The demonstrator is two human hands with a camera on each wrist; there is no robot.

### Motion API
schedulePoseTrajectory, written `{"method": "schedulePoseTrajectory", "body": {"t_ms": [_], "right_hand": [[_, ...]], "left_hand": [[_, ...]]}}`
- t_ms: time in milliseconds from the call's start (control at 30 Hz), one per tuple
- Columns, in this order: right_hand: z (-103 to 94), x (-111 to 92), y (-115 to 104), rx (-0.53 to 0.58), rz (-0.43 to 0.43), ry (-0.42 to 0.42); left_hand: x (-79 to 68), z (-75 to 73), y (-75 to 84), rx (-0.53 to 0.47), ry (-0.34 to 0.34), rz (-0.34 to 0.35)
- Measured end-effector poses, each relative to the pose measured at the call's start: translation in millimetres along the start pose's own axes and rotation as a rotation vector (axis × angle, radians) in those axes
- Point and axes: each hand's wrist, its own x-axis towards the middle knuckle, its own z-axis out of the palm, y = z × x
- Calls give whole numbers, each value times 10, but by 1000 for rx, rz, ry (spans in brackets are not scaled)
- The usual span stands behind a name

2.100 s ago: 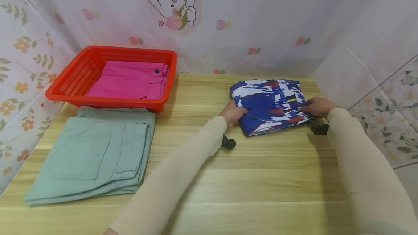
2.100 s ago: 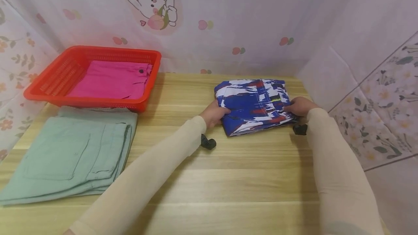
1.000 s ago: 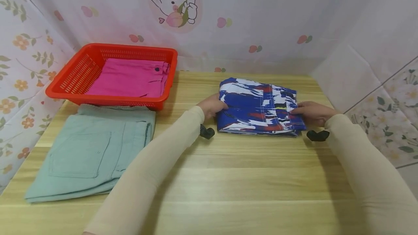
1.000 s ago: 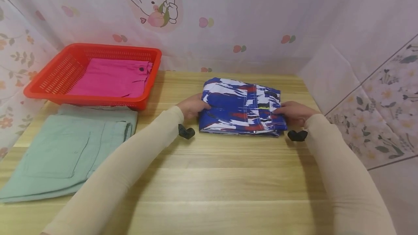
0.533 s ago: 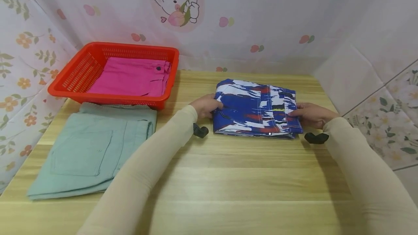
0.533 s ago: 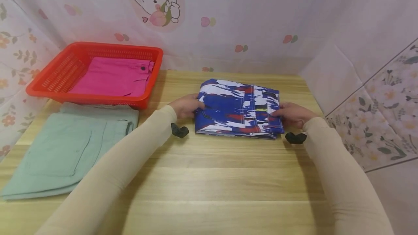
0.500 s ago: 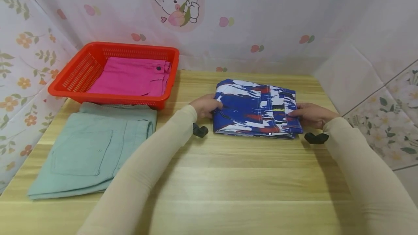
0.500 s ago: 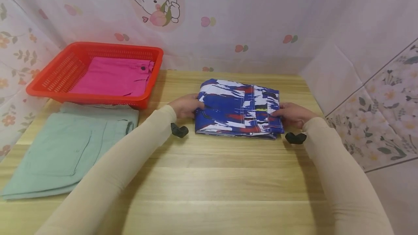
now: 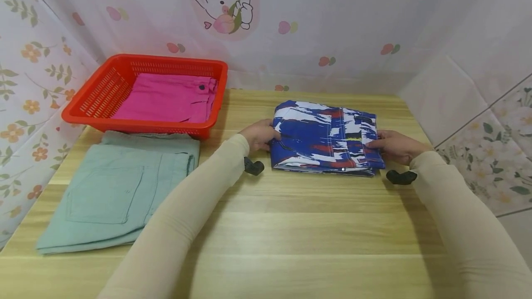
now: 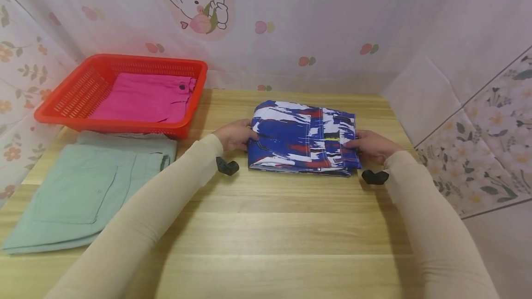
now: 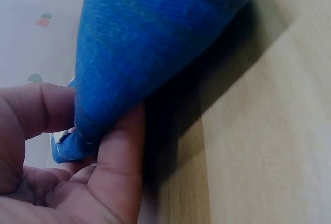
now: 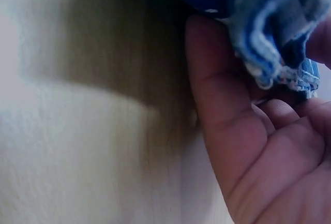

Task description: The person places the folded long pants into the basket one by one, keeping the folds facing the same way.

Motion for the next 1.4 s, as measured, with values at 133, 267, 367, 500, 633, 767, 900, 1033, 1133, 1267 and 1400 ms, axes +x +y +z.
{"method": "schedulePoseTrajectory", "body": {"t_ms": [133,267,367,500,633,767,900,1033,1133,1267,1400], "right_hand": [[14,-20,-9,-1,-36,6],[13,-34,-39,1,-62,13],[17,-60,-82,-12,-73,26],[36,-132,-156,-54,-95,42],[66,-198,-230,-57,-124,49],[107,-237,-284,-26,-161,42],[143,-282,-331,-36,-174,67],[187,-334,-396,-69,-189,93],[229,-379,-458,-75,-204,104],[279,-431,-534,-73,-230,106],[324,-461,-590,-67,-254,108]], "left_hand": [[-12,-1,0,1,22,9],[-32,-14,3,-8,40,18],[-59,-29,18,-4,47,36],[-124,-52,64,33,56,68],[-213,-73,109,50,59,103],[-313,-94,143,72,66,133],[-408,-119,171,95,75,154],[-493,-150,202,74,82,170],[-550,-170,227,51,80,194],[-633,-190,253,24,87,221],[-730,-215,277,42,104,240]]}}
